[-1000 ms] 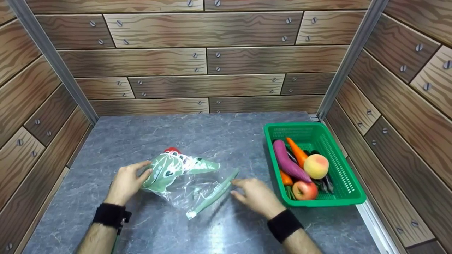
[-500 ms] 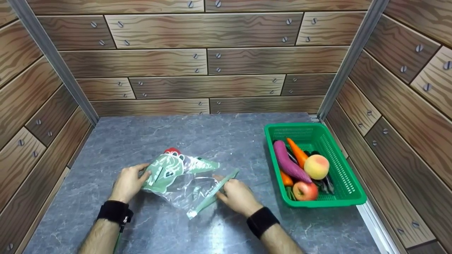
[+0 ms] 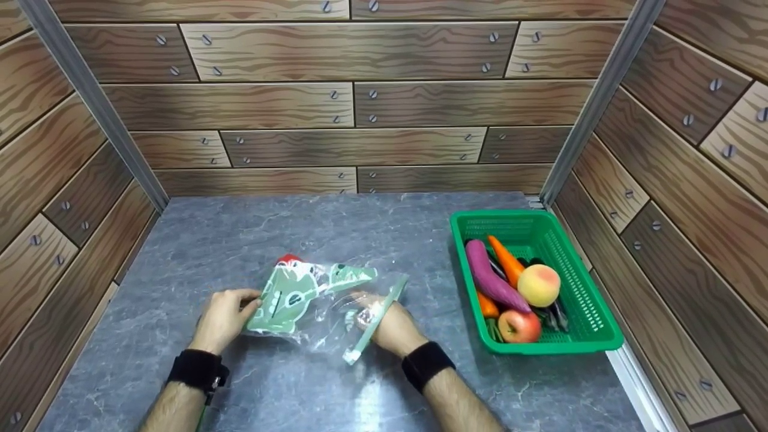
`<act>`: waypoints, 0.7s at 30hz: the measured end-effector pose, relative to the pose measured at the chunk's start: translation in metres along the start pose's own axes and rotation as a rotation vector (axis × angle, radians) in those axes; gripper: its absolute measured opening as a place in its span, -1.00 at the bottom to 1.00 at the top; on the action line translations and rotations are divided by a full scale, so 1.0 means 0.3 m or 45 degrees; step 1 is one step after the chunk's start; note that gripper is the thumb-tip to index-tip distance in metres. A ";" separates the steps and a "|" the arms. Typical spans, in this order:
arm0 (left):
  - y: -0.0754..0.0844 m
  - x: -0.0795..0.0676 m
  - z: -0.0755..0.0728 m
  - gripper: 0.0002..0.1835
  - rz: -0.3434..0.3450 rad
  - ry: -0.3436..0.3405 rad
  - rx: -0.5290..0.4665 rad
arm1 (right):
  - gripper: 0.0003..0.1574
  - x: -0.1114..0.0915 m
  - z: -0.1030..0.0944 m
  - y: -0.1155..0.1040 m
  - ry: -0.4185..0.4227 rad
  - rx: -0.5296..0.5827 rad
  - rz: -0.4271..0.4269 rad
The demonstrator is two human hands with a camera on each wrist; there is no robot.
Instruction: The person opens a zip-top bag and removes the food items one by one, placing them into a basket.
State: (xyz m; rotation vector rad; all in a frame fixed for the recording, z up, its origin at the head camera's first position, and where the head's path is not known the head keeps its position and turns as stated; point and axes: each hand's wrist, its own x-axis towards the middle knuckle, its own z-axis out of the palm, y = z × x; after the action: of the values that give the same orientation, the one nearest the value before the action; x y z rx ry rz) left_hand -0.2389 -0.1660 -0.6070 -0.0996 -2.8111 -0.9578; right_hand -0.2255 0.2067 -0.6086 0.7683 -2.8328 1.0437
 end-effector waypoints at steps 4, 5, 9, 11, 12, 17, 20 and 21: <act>0.011 -0.031 0.006 -0.82 0.036 -0.008 -0.026 | -0.29 0.020 0.012 0.000 -0.018 0.044 -0.036; 0.013 -0.040 0.008 -0.82 0.046 -0.008 -0.027 | -0.28 0.022 0.015 -0.002 -0.028 0.056 -0.034; 0.027 -0.072 0.016 -0.83 0.084 0.004 -0.024 | -0.25 0.012 0.020 -0.007 -0.064 -0.010 -0.028; 0.036 -0.088 0.018 -0.83 0.100 0.010 -0.024 | -0.23 0.005 0.022 -0.010 -0.077 -0.064 -0.045; 0.040 -0.095 0.020 -0.82 0.108 0.011 -0.024 | -0.23 0.002 0.022 -0.012 -0.083 -0.087 -0.061; 0.062 -0.130 0.031 -0.82 0.182 -0.014 -0.029 | -0.28 -0.019 0.023 -0.019 -0.094 -0.160 -0.170; 0.072 -0.153 0.038 -0.83 0.233 -0.036 -0.016 | -0.29 -0.045 0.022 -0.024 -0.089 -0.187 -0.249; 0.074 -0.161 0.040 -0.83 0.247 -0.040 -0.008 | -0.28 -0.055 0.021 -0.027 -0.088 -0.191 -0.268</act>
State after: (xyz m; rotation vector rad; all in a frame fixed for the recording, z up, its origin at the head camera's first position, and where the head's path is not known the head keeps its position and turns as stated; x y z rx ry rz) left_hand -0.1905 -0.1414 -0.6117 -0.3835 -2.7634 -0.9276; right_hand -0.2063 0.2047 -0.6117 1.0769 -2.7677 0.7805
